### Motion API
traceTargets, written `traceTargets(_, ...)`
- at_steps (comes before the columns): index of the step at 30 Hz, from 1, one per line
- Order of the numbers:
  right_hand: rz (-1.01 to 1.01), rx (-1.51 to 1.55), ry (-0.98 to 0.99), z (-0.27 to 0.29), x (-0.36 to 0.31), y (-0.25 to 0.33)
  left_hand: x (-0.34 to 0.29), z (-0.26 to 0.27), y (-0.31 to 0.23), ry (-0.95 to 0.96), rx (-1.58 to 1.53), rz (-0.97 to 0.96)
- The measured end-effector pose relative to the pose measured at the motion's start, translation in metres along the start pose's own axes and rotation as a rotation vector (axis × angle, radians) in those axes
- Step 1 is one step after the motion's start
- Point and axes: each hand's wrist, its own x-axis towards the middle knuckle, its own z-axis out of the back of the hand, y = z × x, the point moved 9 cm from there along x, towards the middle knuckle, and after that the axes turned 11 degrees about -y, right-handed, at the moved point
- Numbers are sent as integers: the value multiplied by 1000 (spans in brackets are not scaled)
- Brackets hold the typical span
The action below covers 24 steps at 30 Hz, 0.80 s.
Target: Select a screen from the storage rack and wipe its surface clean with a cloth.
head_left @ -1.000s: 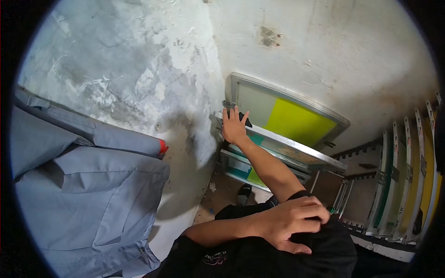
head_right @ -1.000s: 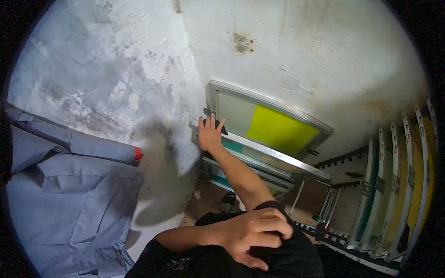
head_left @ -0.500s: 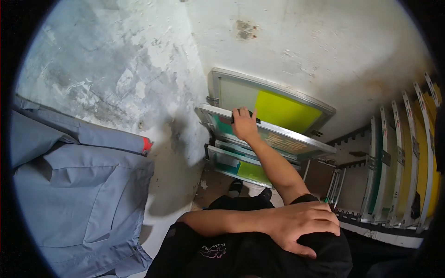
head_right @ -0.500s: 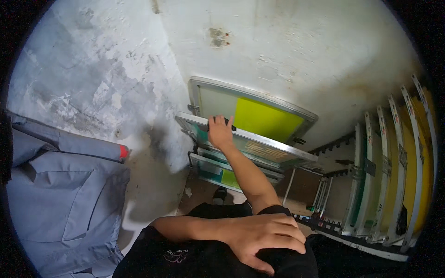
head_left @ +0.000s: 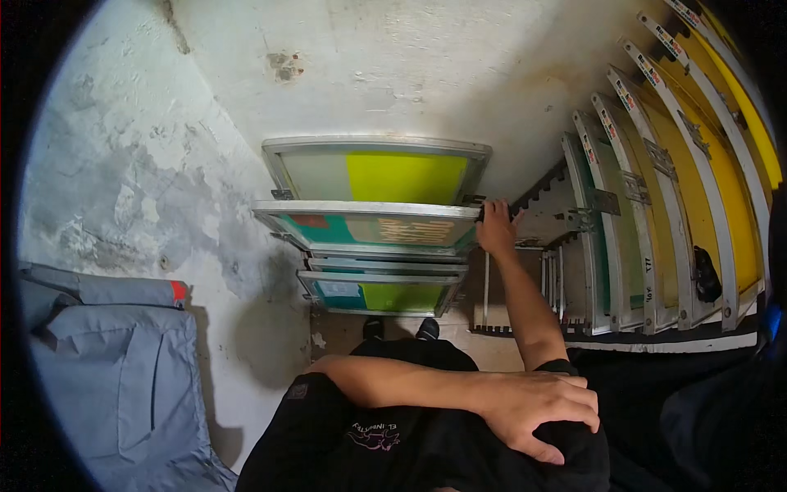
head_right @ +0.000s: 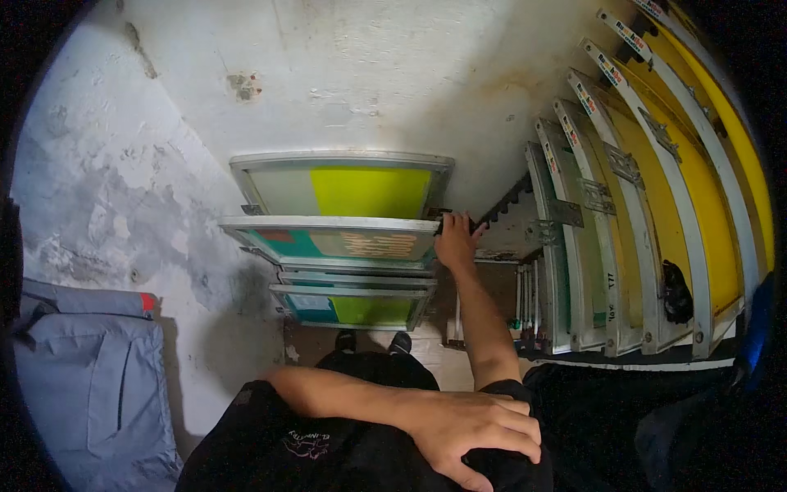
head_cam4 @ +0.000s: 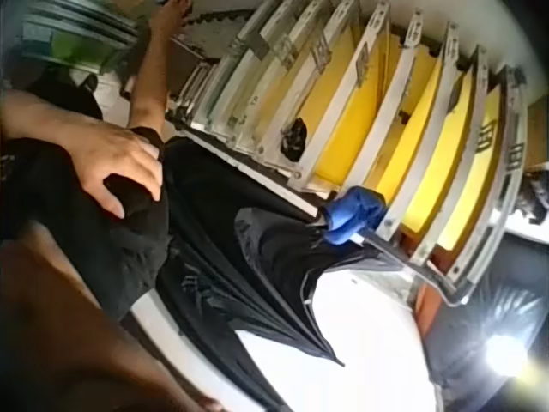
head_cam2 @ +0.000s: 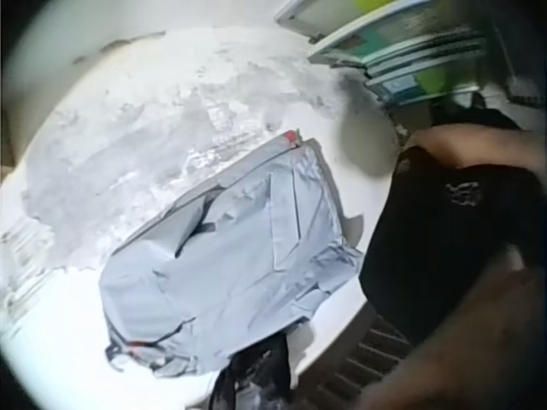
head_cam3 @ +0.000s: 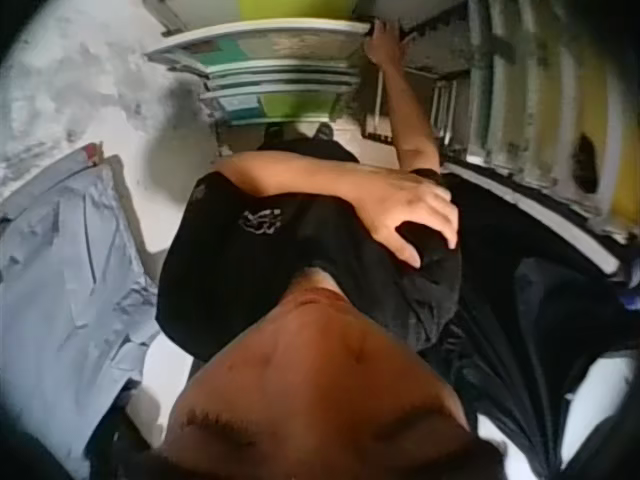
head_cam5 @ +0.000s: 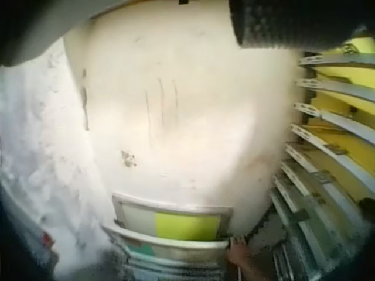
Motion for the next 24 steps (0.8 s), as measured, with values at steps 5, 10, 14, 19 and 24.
traceTargets(5,-2,-20,34,-9,-6,-18,1,-21,45,139,-14,265)
traceTargets(10,30,30,42,-9,-4,-17,-40,11,78,-26,246,148)
traceTargets(14,26,46,38,-5,-4,-17,-175,110,149,-335,767,528)
traceTargets(19,-15,-80,68,-7,-2,-12,-528,176,171,-870,1008,1380)
traceTargets(24,-4,-70,100,-9,5,21,-825,32,150,-556,1024,2054)
